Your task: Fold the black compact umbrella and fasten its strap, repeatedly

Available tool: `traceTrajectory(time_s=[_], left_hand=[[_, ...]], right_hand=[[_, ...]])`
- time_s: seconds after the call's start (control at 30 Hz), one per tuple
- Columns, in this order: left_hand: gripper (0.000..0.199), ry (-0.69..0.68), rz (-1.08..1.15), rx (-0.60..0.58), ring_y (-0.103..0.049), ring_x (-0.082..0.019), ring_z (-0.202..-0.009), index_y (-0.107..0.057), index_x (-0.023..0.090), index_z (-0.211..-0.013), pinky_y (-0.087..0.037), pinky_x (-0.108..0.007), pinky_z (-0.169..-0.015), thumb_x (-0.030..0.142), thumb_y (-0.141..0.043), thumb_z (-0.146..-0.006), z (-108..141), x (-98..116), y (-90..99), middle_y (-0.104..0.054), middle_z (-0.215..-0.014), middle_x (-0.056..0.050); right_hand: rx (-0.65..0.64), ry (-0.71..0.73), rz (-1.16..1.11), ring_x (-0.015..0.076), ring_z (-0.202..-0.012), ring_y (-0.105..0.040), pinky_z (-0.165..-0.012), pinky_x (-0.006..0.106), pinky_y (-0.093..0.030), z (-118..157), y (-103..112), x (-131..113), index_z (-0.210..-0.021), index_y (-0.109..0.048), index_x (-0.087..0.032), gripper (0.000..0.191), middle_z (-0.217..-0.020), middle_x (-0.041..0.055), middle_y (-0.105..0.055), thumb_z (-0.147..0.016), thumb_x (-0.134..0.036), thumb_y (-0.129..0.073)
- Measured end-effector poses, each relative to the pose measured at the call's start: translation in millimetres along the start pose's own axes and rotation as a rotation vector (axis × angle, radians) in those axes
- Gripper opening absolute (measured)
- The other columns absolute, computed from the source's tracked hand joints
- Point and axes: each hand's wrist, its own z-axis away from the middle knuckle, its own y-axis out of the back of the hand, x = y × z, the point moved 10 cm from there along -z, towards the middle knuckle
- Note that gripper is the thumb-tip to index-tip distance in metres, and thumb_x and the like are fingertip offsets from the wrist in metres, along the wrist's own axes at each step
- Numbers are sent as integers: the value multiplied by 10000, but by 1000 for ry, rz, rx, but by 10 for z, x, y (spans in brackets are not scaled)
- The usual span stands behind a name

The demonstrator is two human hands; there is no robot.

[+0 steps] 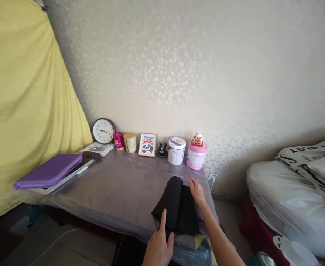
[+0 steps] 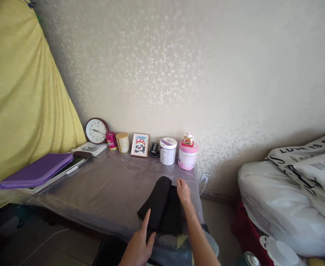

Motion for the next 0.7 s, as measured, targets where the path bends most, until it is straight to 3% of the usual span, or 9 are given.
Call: traceTrajectory(time_s=[0.1, 0.3, 0.7], left_hand=[[628, -14, 18, 39, -615, -169, -838, 41, 194, -1398, -379, -220, -671, 324, -292, -881, 0, -11, 5, -659, -928, -62], [617, -2, -10, 53, -621, -176, -827, 27, 195, -1399, -396, -231, -670, 318, -292, -885, -18, -39, -19, -666, -905, -70], [643, 69, 94, 15, -622, -145, -725, 20, 161, -1398, -411, -271, -805, 389, -306, -892, 48, -39, 7, -664, -876, -58]], right_hand=[[-16, -62, -58, 209, -875, -625, -778, 317, -461, 194, 150, 232, -954, -611, -165, 371, -920, 95, -673, -838, -357, -316], [-158, -243, -360, 199, -809, -634, -583, 260, -485, 576, -24, 449, -922, -610, -180, 414, -938, 81, -668, -801, -477, -348], [-97, -126, -172, 206, -731, -621, -547, 261, -455, 661, 160, 18, -951, -647, -186, 411, -820, 47, -676, -786, -457, -386]])
